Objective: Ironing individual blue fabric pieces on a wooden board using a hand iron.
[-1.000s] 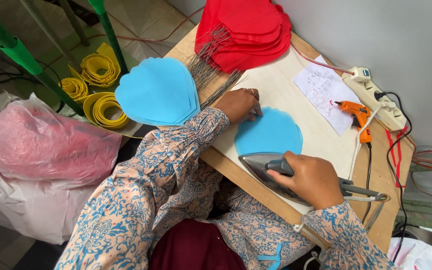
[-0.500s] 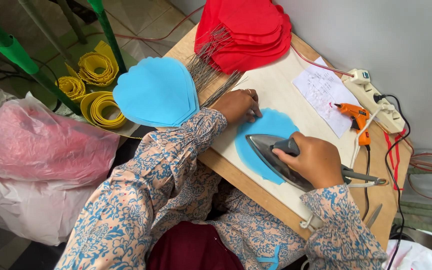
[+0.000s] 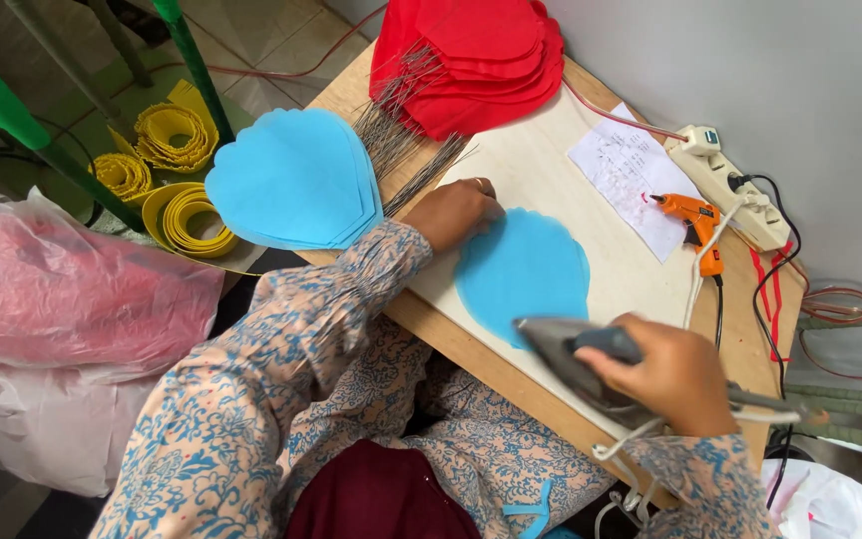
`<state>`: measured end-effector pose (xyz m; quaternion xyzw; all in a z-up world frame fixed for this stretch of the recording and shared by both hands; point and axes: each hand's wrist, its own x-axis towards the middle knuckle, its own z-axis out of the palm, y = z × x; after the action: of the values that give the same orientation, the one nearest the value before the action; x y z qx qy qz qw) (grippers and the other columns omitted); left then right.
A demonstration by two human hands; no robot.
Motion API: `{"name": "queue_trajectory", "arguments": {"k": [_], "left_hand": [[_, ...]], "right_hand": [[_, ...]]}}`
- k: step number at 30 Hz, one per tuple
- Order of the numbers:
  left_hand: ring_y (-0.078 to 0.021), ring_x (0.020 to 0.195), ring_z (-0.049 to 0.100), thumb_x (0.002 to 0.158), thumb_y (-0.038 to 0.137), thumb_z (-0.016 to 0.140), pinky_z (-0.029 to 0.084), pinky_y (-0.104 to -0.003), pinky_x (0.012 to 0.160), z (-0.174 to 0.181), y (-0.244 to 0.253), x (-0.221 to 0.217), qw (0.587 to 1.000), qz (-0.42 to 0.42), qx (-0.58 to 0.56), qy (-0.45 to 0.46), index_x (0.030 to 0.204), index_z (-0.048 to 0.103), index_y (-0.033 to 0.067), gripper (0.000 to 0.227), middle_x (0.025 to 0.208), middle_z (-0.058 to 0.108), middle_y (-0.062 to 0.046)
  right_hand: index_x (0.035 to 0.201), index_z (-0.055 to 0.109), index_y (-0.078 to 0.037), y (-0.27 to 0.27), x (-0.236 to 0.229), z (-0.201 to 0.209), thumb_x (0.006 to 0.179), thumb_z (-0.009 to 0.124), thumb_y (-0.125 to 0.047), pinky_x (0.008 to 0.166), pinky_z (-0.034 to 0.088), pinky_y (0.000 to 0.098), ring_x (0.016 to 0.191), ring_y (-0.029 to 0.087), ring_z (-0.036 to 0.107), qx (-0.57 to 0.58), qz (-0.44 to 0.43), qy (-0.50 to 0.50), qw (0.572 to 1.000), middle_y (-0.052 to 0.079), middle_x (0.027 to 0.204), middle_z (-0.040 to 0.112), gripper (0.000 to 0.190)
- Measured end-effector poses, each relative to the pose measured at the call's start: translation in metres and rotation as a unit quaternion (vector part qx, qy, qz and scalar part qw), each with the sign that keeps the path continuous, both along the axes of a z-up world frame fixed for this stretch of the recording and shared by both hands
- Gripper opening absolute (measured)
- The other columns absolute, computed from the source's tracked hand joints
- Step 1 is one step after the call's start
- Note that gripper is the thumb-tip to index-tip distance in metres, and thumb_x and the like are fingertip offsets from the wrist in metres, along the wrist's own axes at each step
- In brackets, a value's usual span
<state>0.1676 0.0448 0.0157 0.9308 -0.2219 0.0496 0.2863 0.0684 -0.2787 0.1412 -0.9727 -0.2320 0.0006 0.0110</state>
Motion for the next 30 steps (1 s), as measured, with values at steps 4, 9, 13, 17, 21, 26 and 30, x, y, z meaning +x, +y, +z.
{"name": "queue_trajectory", "arguments": {"k": [4, 9, 13, 17, 21, 26, 30], "left_hand": [[-0.0333, 0.081, 0.069, 0.090, -0.004, 0.059, 0.058, -0.044, 0.062, 0.003, -0.009, -0.052, 0.993, 0.009, -0.107, -0.056, 0.106, 0.075, 0.0009, 0.023, 0.113, 0.066, -0.013], [-0.0360, 0.123, 0.066, 0.097, 0.008, 0.063, 0.049, -0.051, 0.108, 0.002, -0.041, -0.139, 0.986, -0.052, -0.080, -0.138, 0.119, 0.071, 0.0053, 0.024, 0.123, 0.071, -0.017], [-0.0348, 0.127, 0.063, 0.099, 0.009, 0.062, 0.044, -0.050, 0.113, -0.012, -0.047, -0.149, 0.986, -0.044, -0.064, -0.148, 0.123, 0.070, 0.0024, 0.026, 0.124, 0.071, -0.017], [-0.0293, 0.127, 0.064, 0.096, 0.017, 0.068, 0.044, -0.045, 0.115, -0.027, -0.049, -0.145, 0.982, -0.018, -0.049, -0.180, 0.122, 0.071, 0.0062, 0.028, 0.122, 0.072, -0.012], [-0.0248, 0.122, 0.066, 0.096, 0.027, 0.070, 0.046, -0.041, 0.113, -0.025, -0.054, -0.146, 0.983, 0.011, -0.053, -0.178, 0.117, 0.071, 0.0111, 0.027, 0.117, 0.073, -0.006], [-0.0216, 0.115, 0.068, 0.099, 0.032, 0.067, 0.048, -0.039, 0.108, -0.022, -0.058, -0.139, 0.981, 0.031, -0.031, -0.187, 0.112, 0.072, 0.0148, 0.022, 0.109, 0.073, -0.003], [-0.0233, 0.097, 0.070, 0.095, 0.034, 0.069, 0.052, -0.039, 0.097, -0.012, -0.059, -0.133, 0.981, 0.033, -0.004, -0.192, 0.107, 0.073, 0.0162, 0.022, 0.094, 0.070, -0.003]], "right_hand": [[0.102, 0.074, -0.015, -0.008, 0.022, 0.013, 0.085, 0.079, -0.059, 0.063, 0.049, 0.0454, 0.070, 0.035, 0.069, 0.004, -0.112, -0.106, 0.988, 0.011, 0.076, 0.073, 0.048], [0.102, 0.070, -0.007, 0.042, 0.058, 0.017, 0.090, 0.076, -0.062, 0.062, 0.057, 0.0473, 0.078, 0.040, 0.073, 0.008, -0.089, -0.088, 0.992, 0.020, 0.075, 0.071, 0.056], [0.097, 0.067, -0.010, 0.094, 0.075, -0.005, 0.086, 0.072, -0.063, 0.063, 0.058, 0.0491, 0.077, 0.039, 0.075, -0.032, -0.068, -0.044, 0.996, 0.019, 0.073, 0.072, 0.055], [0.096, 0.066, -0.006, 0.110, 0.094, -0.008, 0.092, 0.069, -0.059, 0.059, 0.058, 0.0457, 0.072, 0.038, 0.074, -0.025, -0.070, -0.054, 0.996, 0.018, 0.070, 0.070, 0.053], [0.090, 0.066, -0.008, 0.107, 0.110, -0.010, 0.094, 0.073, -0.054, 0.056, 0.058, 0.0386, 0.067, 0.032, 0.074, -0.019, -0.081, -0.078, 0.993, 0.014, 0.067, 0.069, 0.047], [0.087, 0.065, -0.005, 0.099, 0.095, -0.003, 0.092, 0.074, -0.053, 0.053, 0.057, 0.0411, 0.067, 0.034, 0.074, -0.011, -0.071, -0.054, 0.996, 0.015, 0.065, 0.067, 0.049], [0.093, 0.068, -0.003, 0.090, 0.076, 0.008, 0.095, 0.072, -0.051, 0.052, 0.056, 0.0363, 0.064, 0.031, 0.073, -0.011, -0.077, -0.044, 0.996, 0.014, 0.064, 0.067, 0.049]]}}
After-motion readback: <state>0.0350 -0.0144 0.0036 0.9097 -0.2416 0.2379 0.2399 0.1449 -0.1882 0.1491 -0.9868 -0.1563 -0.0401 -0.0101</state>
